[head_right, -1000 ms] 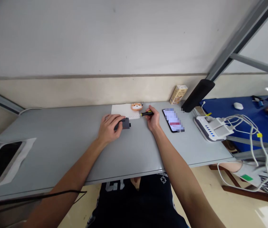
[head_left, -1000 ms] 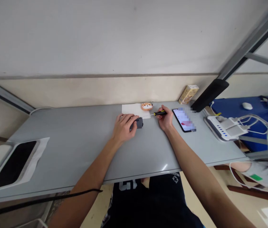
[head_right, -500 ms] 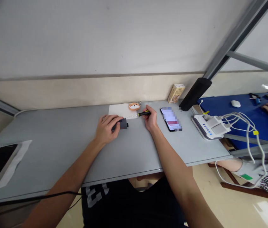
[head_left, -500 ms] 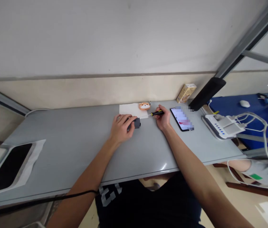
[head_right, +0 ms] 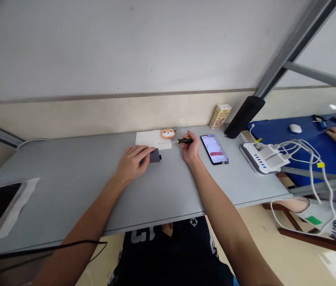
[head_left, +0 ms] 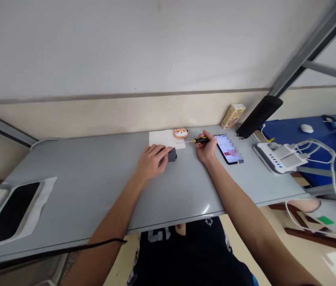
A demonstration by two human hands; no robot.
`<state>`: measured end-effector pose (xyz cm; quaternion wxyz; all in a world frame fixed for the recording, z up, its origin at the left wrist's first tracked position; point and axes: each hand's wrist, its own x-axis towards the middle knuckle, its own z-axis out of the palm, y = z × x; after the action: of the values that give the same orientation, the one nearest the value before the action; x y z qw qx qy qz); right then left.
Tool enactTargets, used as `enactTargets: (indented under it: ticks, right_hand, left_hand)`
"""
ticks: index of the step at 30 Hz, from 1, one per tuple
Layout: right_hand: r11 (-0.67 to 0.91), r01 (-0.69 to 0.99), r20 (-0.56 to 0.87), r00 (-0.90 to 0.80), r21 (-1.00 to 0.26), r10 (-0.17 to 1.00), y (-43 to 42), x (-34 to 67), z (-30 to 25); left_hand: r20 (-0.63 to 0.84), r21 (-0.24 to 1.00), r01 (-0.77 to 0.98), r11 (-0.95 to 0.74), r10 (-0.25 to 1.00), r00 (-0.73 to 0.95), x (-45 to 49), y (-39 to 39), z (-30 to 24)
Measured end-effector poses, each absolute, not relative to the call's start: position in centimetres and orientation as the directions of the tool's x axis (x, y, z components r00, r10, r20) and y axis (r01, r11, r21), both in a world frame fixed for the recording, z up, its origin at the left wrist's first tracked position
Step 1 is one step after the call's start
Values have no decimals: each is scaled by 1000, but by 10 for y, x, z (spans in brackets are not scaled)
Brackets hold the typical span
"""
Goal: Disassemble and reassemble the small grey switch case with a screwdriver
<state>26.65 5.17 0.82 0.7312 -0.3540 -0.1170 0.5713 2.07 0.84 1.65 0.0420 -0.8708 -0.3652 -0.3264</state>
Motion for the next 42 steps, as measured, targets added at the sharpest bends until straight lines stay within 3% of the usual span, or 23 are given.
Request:
enactTargets:
  ticks: [4, 8, 15, 20, 28, 35, 40, 42]
  right_hand:
    - [98, -786, -233, 295, -610, 927, 52, 270, 7]
    - [109, -817, -202, 266, -566, 943, 56, 276, 1]
    - [106, -835, -133, 210, -541, 969, 58, 281, -4]
    - [95, -823, -116, 191, -560, 975, 55, 280, -3]
    - [86, -825, -126, 187, -559, 974, 56, 283, -7]
    - [40, -771, -155, 178, -636, 972, 53, 277, 3]
    - [59, -588, -164, 318, -807, 934, 47, 268, 11]
    - [127, -421, -72, 425, -898, 902, 37, 266, 15]
  left_hand:
    - [595, 435, 516, -738, 666, 449, 18, 8, 16]
    - [532, 671, 433, -602, 797, 285, 8, 15, 16]
    - [205, 871, 365, -329, 918, 338, -39, 28, 30]
    - [41, 879, 423, -220, 919, 392, -48, 27, 27]
    - [49, 904, 375, -204, 922, 383, -30, 26, 23]
    - [65, 941, 289, -173, 935, 348, -22, 27, 11]
    - [104, 892, 378, -247, 927, 360, -18, 27, 1]
    - [137, 860, 421, -288, 925, 353, -16, 26, -1]
